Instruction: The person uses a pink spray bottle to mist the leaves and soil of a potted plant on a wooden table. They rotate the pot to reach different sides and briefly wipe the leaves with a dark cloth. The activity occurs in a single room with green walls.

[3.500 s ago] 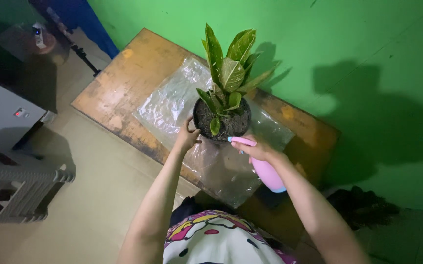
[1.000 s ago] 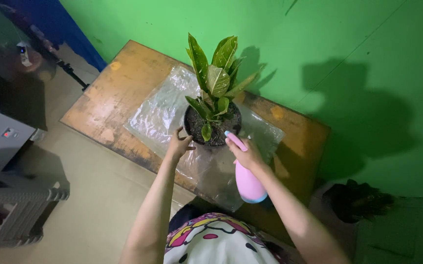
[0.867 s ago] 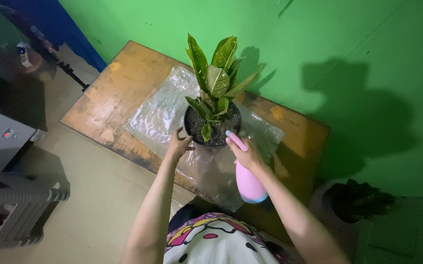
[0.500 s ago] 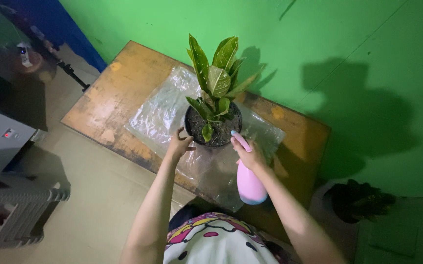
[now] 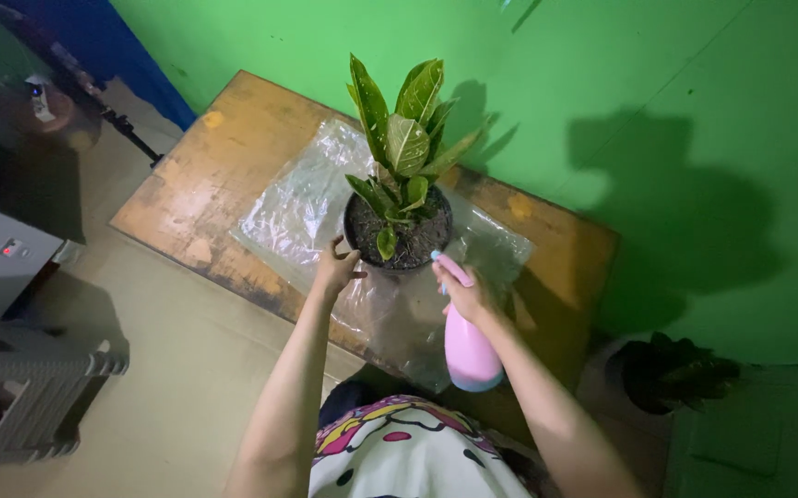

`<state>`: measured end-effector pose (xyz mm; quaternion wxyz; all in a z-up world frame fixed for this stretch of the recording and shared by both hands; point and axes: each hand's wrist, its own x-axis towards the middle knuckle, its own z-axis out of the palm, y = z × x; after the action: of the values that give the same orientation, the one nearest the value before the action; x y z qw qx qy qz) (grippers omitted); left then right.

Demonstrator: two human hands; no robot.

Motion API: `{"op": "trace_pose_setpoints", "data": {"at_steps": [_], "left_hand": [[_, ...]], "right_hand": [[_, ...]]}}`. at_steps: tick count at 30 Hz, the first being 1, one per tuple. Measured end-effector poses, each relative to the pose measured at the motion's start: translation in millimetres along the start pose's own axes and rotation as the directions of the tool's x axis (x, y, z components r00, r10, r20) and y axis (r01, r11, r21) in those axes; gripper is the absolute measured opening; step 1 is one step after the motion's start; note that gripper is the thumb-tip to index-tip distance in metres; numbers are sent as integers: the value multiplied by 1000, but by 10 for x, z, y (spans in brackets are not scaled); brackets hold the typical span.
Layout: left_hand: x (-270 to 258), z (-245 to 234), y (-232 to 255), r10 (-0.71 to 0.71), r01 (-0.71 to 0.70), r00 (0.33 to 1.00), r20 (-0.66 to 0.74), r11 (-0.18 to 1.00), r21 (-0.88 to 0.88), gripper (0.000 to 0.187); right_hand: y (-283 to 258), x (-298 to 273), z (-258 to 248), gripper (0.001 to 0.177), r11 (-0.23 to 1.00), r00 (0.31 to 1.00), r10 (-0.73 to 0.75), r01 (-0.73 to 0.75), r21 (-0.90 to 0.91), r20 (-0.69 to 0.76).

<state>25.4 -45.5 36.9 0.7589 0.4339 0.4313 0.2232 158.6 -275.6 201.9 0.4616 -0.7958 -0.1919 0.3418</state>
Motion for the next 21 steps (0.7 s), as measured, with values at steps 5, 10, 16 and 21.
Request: {"op": "trace_pose_setpoints", "data": {"at_steps": [5,10,16,21], "left_hand": [[354,-108,-341,48,-47,999,-20,998,42,77],[76,28,-109,49,-47,998,-39,997,59,74],[94,19,-134,40,-36,998,-55,996,78,73],[41,49,-67,42,-36,997,-65,995,90,72]], "right_hand": [[-11,-39,-23,41,997,998,-28,23,73,57],[-54,-51,-169,43,999,999,-48,48,16,-4],[326,48,-128,48,1000,990,-10,11,-11,139],[288,68,-224,47,996,992,-85,85,1,92]]}}
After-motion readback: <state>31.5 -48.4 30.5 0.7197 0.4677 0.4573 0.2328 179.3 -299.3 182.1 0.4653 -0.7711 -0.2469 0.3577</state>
